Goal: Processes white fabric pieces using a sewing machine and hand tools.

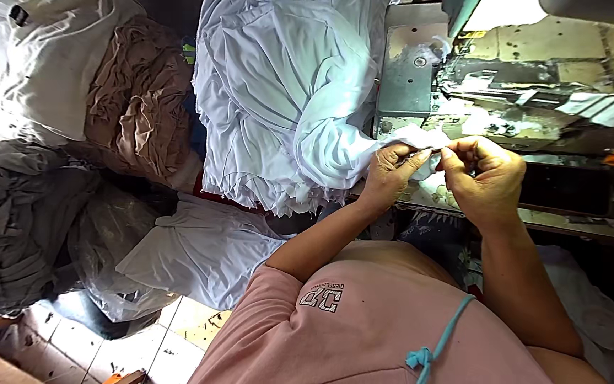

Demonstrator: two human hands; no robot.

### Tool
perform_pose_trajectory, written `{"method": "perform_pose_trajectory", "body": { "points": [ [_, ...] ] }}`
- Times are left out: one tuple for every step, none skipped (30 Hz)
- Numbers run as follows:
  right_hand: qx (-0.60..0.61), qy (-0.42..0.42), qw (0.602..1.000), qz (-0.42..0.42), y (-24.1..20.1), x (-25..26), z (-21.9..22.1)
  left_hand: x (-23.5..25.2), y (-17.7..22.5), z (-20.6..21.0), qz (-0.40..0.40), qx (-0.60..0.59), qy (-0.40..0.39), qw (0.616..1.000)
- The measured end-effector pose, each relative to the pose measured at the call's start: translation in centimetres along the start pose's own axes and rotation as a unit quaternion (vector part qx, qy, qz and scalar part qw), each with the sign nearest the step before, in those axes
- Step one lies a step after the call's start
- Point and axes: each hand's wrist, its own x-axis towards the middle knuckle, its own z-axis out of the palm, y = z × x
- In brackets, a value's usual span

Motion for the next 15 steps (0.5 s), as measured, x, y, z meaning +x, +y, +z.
{"method": "perform_pose_trajectory", "body": {
  "points": [
    [-0.019, -0.001, 1.000, -0.008, 0.0, 0.1, 0.0, 0.0, -0.1, 0.0, -0.003, -0.003, 0.000, 1.000],
    [-0.032, -0.005, 0.999, -0.012, 0.0, 0.2, 0.0, 0.0, -0.1, 0.0, -0.013, -0.014, -0.001, 1.000],
    [-0.042, -0.011, 0.999, -0.011, 0.1, 0.4, -0.1, 0.0, 0.0, 0.1, -0.035, -0.041, -0.001, 0.999],
    [-0.046, -0.016, 0.999, -0.006, 0.1, 0.5, -0.2, 0.0, 0.3, 0.3, -0.071, -0.079, 0.006, 0.994],
    [-0.045, -0.023, 0.999, 0.000, 0.2, 0.6, -0.3, 0.1, 0.7, 0.5, -0.114, -0.127, 0.020, 0.985],
    [-0.039, -0.030, 0.999, 0.006, 0.5, 0.7, -0.5, 0.2, 1.2, 0.7, -0.156, -0.176, 0.037, 0.971],
    [-0.027, -0.037, 0.999, 0.011, 1.0, 0.6, -0.7, 0.4, 1.5, 0.7, -0.190, -0.212, 0.053, 0.957],
    [-0.008, -0.041, 0.999, 0.020, 1.5, 0.5, -1.0, 0.6, 1.6, 0.5, -0.212, -0.237, 0.063, 0.946],
    [0.020, -0.041, 0.998, 0.032, 2.2, 0.4, -1.3, 0.8, 1.7, 0.3, -0.224, -0.249, 0.066, 0.940],
    [0.059, -0.041, 0.996, 0.047, 2.7, 0.3, -1.6, 0.9, 1.7, 0.0, -0.229, -0.256, 0.065, 0.937],
    [0.110, -0.039, 0.991, 0.066, 3.2, 0.1, -1.8, 1.0, 1.7, -0.1, -0.231, -0.256, 0.065, 0.936],
    [0.165, -0.034, 0.982, 0.084, 3.4, 0.0, -1.8, 1.0, 1.7, -0.1, -0.231, -0.255, 0.062, 0.937],
    [0.200, -0.025, 0.975, 0.092, 3.3, -0.1, -1.8, 0.9, 1.6, 0.0, -0.230, -0.253, 0.059, 0.938],
    [0.203, -0.015, 0.975, 0.090, 3.1, -0.3, -1.6, 0.9, 1.6, 0.1, -0.229, -0.251, 0.057, 0.939],
    [0.176, -0.010, 0.981, 0.080, 2.7, -0.4, -1.4, 0.8, 1.6, 0.2, -0.229, -0.246, 0.056, 0.940]
  ]
}}
